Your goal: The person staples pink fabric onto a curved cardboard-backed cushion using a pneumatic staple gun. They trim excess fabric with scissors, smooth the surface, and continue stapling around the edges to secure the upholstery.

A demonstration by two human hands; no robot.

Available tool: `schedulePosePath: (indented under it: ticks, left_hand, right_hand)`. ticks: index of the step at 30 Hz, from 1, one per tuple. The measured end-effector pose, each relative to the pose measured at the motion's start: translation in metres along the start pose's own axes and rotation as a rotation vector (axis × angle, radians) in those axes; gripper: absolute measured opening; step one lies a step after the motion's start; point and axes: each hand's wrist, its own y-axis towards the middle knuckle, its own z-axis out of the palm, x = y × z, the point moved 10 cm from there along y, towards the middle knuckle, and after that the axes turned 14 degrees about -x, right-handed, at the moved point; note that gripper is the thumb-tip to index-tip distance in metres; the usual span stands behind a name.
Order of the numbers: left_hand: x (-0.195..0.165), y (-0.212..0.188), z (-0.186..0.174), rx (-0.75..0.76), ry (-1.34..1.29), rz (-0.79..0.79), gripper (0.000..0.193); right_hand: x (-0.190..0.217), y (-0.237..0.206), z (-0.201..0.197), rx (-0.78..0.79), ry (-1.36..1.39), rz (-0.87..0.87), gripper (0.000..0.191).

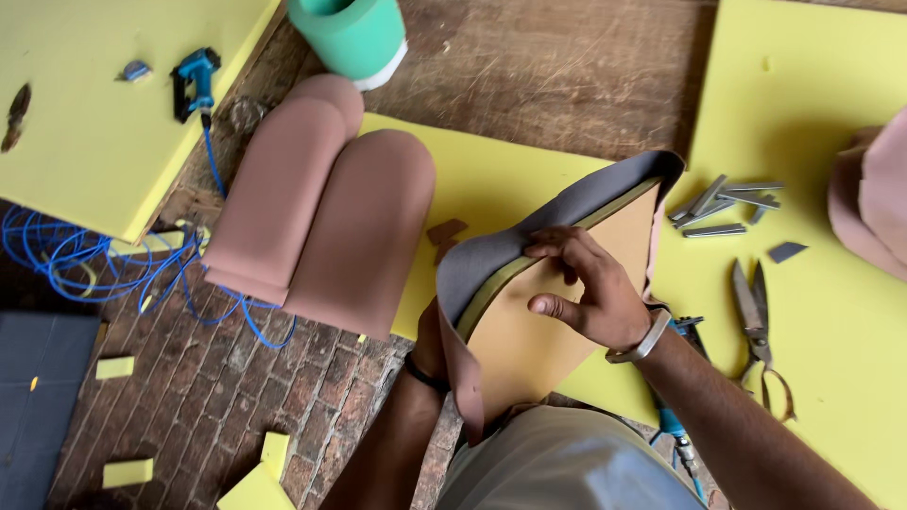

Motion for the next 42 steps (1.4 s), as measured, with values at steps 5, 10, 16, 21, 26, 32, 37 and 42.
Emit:
schedulePosePath:
  ticks: [5,10,16,21,26,32,37,42]
  left_hand:
    - [0.002,0.004,-0.01,0.014,-0.014,-0.051,0.069]
    - [0.0,0.007,-0.004,0.047,0.039,-0.093,0.069]
    - [-0.034,0.012,0.043,0.347,0.725,0.336,0.069]
    - [-0.042,0.007,0.064,0.384,0.718,0.224,0.073]
    - [-0.064,0.005,0.07,0.303,1.614,0.718,0.064]
    - [-0.061,0.029,0.026,0.251,1.165,0.279,0.064]
    - [-0.064,0.028,0.005,0.216,1.133,0.267,0.065]
    - [-0.061,0.037,-0.021,-0.027,0.681,0.032,0.06]
  right_hand:
    - [-0.03,-0.005,0.024,-0.036,-0.191,0.095,0.071]
    - [-0.047,-0.014,0.033,-0.053,-0.281,0.15,0.095]
    - [-0.052,-0.015,0.03,-0.075,-0.212,0.195,0.11]
    - [-0.041,-0.008,0.026,-0.069,-0.213,0.095,0.101]
    - [-0.05,-0.007,0.026,-0.175,0.068,0.101,0.102]
    - [-0.094,-0.025,0.033,-0.338,0.428,0.451,0.039]
    - [-0.128,-0.034,0.086,-0.033,0.389,0.863,0.049]
    - [-0.125,-0.014,0.107,0.016,0.494,0.601,0.046]
